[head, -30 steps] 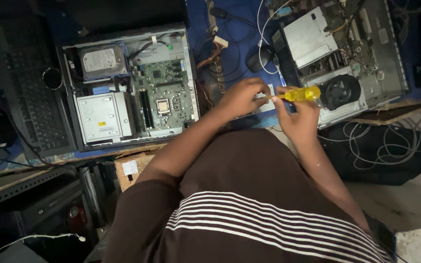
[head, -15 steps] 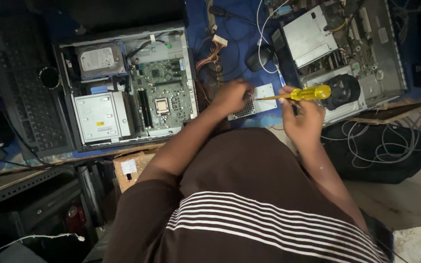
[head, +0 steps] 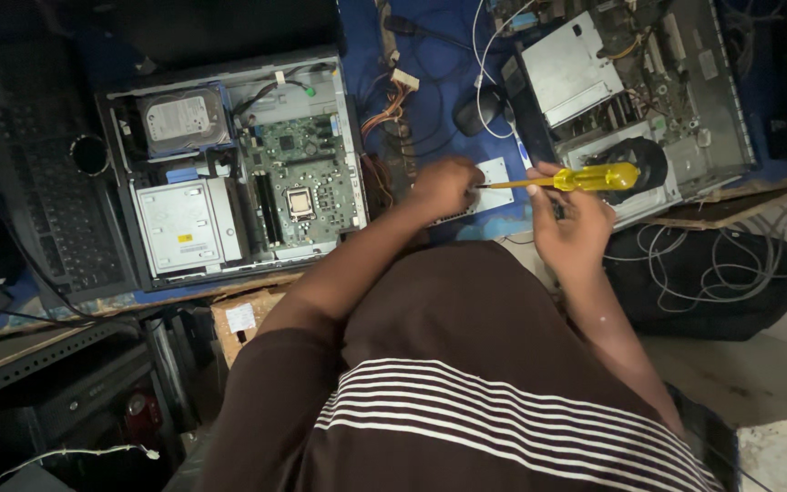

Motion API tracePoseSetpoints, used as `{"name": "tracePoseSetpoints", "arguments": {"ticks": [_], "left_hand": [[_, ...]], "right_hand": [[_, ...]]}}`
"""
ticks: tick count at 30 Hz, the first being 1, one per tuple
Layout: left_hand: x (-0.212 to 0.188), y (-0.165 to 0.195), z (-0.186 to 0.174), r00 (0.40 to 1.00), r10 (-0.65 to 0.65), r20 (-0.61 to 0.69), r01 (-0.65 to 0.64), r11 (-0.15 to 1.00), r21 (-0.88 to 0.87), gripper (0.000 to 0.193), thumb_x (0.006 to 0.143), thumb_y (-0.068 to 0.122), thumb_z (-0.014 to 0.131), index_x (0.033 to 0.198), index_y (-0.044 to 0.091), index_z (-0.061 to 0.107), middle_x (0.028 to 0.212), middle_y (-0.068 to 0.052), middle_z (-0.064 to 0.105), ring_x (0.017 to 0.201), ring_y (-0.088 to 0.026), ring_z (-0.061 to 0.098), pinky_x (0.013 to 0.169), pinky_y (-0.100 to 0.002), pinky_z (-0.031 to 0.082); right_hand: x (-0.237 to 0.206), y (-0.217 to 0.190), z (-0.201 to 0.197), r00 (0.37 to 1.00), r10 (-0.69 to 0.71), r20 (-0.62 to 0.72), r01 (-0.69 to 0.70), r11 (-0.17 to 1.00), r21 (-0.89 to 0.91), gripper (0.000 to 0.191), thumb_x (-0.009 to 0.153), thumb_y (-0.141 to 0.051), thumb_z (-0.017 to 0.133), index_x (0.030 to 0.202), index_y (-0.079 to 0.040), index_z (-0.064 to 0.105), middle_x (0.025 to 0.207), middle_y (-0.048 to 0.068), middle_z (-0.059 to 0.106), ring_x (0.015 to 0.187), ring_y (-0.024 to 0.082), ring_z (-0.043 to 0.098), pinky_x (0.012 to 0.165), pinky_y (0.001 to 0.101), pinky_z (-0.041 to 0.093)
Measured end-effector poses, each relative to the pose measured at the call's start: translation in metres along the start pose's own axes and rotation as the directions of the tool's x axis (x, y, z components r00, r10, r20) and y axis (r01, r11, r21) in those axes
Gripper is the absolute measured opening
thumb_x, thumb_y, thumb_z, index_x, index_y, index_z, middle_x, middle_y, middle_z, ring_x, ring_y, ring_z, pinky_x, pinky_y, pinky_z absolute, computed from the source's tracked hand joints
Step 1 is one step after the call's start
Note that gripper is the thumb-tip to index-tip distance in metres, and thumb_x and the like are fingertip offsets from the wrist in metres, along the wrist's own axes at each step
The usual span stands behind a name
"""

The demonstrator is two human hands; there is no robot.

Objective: The person uses a yellow-handled screwdriver to unscrew a component from an open desktop computer case on a workbench. They reposition the screwdriver repeatedly, work on the part, and lift and reposition a metal panel and fan assembly while continuing to unscrew fasteners.

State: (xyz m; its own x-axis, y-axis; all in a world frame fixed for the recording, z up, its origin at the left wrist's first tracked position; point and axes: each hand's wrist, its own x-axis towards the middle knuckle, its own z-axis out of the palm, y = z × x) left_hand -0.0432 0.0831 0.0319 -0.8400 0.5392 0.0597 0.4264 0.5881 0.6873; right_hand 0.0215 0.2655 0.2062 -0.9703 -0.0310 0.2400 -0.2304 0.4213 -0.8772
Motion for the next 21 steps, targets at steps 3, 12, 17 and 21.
{"name": "tracePoseSetpoints", "arguments": {"ticks": [3,12,17,21], "left_hand": [[0.001,-0.007,0.007,0.999,-0.048,0.010,0.048,0.998,-0.032,0.018,0.082,0.014,0.069,0.096,0.012,0.078,0.100,-0.012,0.073,0.096,-0.035,0.070,0.083,-0.047,0.056],[-0.034,-0.018,-0.084,0.927,-0.158,-0.339,0.095,0.976,-0.196,0.007,0.084,0.009,0.072,0.090,0.011,0.074,0.093,-0.011,0.073,0.088,-0.031,0.073,0.077,-0.040,0.057],[-0.077,-0.050,-0.200,0.758,-0.128,-0.640,0.064,0.990,-0.122,0.019,0.089,0.004,0.074,0.107,0.012,0.072,0.100,-0.006,0.072,0.091,-0.022,0.068,0.070,-0.031,0.060],[-0.112,-0.103,-0.292,0.507,0.022,-0.861,-0.134,0.990,-0.053,0.006,0.104,0.002,0.078,0.108,0.003,0.074,0.103,-0.009,0.072,0.088,-0.011,0.065,0.073,-0.027,0.052]], "right_hand": [[-0.001,-0.001,-0.001,1.000,0.018,-0.007,-0.017,1.000,0.019,0.024,0.101,0.010,0.066,0.125,0.012,0.063,0.120,0.018,0.072,0.113,0.019,0.071,0.100,0.0304,0.058],[-0.016,-0.002,-0.024,0.988,0.114,-0.101,-0.102,0.988,0.113,0.023,0.105,0.009,0.064,0.128,0.011,0.059,0.124,0.020,0.072,0.115,0.019,0.071,0.100,0.0290,0.058],[-0.027,0.006,-0.037,0.985,0.134,-0.104,-0.110,0.971,0.213,0.027,0.111,0.008,0.063,0.136,0.009,0.055,0.130,0.020,0.070,0.123,0.020,0.069,0.110,0.0295,0.055],[-0.028,0.017,-0.037,0.977,0.198,-0.073,-0.173,0.951,0.256,0.027,0.109,0.007,0.063,0.135,0.008,0.054,0.129,0.020,0.071,0.120,0.019,0.069,0.107,0.0285,0.055]]}}
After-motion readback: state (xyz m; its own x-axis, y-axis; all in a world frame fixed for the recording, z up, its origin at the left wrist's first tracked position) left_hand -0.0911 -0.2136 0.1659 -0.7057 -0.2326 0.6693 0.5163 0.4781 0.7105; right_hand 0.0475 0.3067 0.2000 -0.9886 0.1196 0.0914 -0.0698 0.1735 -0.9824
